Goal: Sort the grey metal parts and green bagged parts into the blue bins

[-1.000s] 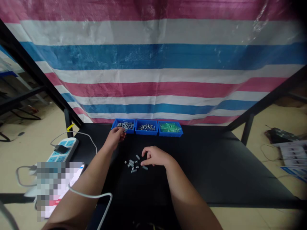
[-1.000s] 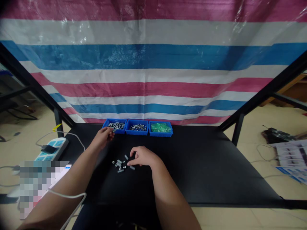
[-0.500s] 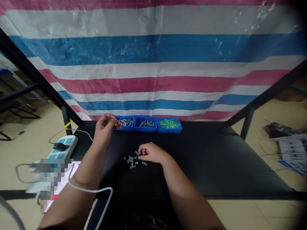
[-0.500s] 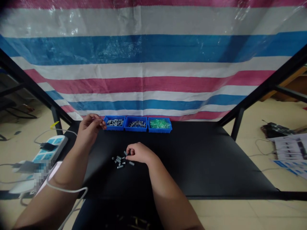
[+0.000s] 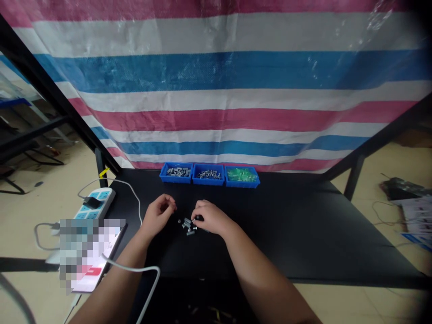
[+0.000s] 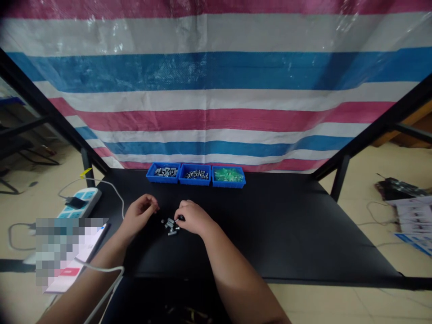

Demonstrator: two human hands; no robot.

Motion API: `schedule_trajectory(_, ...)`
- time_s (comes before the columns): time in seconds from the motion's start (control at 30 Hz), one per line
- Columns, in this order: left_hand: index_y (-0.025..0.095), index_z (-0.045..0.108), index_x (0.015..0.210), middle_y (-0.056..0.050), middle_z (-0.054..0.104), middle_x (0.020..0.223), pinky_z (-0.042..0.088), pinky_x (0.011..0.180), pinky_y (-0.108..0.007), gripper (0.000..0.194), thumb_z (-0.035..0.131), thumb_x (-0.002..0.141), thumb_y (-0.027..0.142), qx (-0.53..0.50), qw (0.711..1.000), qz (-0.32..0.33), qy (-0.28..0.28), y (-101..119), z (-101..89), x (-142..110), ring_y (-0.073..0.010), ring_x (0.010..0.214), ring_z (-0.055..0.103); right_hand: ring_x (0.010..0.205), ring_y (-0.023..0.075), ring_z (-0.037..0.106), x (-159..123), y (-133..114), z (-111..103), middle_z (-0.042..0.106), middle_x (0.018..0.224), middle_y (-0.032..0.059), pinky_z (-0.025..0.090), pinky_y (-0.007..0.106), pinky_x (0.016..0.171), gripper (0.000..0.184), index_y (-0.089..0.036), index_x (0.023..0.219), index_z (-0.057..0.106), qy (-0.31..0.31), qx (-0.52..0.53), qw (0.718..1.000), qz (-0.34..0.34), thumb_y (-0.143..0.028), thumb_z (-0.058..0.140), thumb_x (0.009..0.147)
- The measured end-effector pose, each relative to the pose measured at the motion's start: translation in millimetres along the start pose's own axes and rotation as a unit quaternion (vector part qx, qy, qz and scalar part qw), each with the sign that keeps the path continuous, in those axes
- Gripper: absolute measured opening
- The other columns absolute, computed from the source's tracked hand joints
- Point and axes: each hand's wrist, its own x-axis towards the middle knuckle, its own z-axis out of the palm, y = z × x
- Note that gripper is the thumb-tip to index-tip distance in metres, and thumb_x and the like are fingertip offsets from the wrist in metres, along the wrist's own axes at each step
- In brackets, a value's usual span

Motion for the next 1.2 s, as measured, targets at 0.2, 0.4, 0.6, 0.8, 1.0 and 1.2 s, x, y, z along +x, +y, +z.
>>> schedule_trajectory(0.2,0.020,0.059,0.093,0.000,0.065,0.075,0.045,0.064,-0.024,0.015,0.059,0.088,0.034,0.050,0.998,-0.007,0.029,-23.6,0.8,-4.9,-0.0142,0.067,0.060,0.084,0.0162,0.060,-1.7,0.0,-10.5,0.064,0.085,0.0012,0.047,0.028,0.077,0.009,-0.022,0.091,0.066,0.069,0.064,0.995,-0.013,-0.014,0.063,0.087)
schedule_trajectory(0.4,0.022,0.062,0.092,0.002,0.066,0.075,0.041,0.061,-0.024,0.012,0.058,0.086,0.031,0.146,0.989,0.001,0.016,-25.5,7.8,-5.0,-0.0146,0.066,0.059,0.072,0.0178,0.068,0.0,29.5,-13.2,0.071,0.082,0.0031,0.055,0.030,0.070,0.009,-0.022,0.094,0.063,0.217,0.161,0.959,0.083,-0.031,0.064,0.090)
schedule_trajectory(0.6,0.024,0.062,0.093,0.002,0.068,0.077,0.042,0.064,-0.025,0.011,0.055,0.086,0.027,0.184,0.983,0.016,-0.008,-25.0,8.0,-6.6,-0.0148,0.066,0.061,0.088,0.0239,0.075,8.1,35.6,-29.5,0.076,0.098,0.0092,0.060,0.037,0.083,0.015,-0.023,0.099,0.060,0.396,0.174,0.899,0.074,-0.035,0.063,0.091)
schedule_trajectory(0.8,0.023,0.061,0.094,0.002,0.067,0.077,0.042,0.062,-0.025,0.012,0.054,0.085,0.027,0.184,0.983,0.023,-0.016,-25.8,6.1,-6.0,-0.0143,0.064,0.060,0.119,0.0275,0.064,29.7,33.4,-50.5,0.071,0.121,0.0111,0.043,0.049,0.111,0.010,-0.023,0.098,0.062,0.458,0.026,0.887,0.053,-0.029,0.061,0.090)
schedule_trajectory(1.0,0.024,0.062,0.094,0.002,0.068,0.077,0.042,0.062,-0.025,0.012,0.055,0.084,0.026,0.162,0.986,0.031,-0.017,-24.9,4.6,-6.3,-0.0152,0.065,0.061,0.125,0.0288,0.057,31.9,37.1,-59.3,0.061,0.133,0.0154,0.043,0.047,0.109,0.027,-0.020,0.111,0.059,0.484,-0.038,0.872,0.057,-0.030,0.065,0.086)
schedule_trajectory(1.2,0.023,0.064,0.095,0.001,0.067,0.078,0.043,0.063,-0.025,0.012,0.056,0.086,0.024,0.147,0.987,0.050,-0.030,-20.7,5.1,-7.3,-0.0157,0.069,0.061,0.095,0.0238,0.063,10.7,22.9,-61.9,0.065,0.095,0.0065,0.050,0.039,0.092,0.004,-0.022,0.090,0.061,0.471,-0.034,0.880,0.055,-0.026,0.059,0.089)
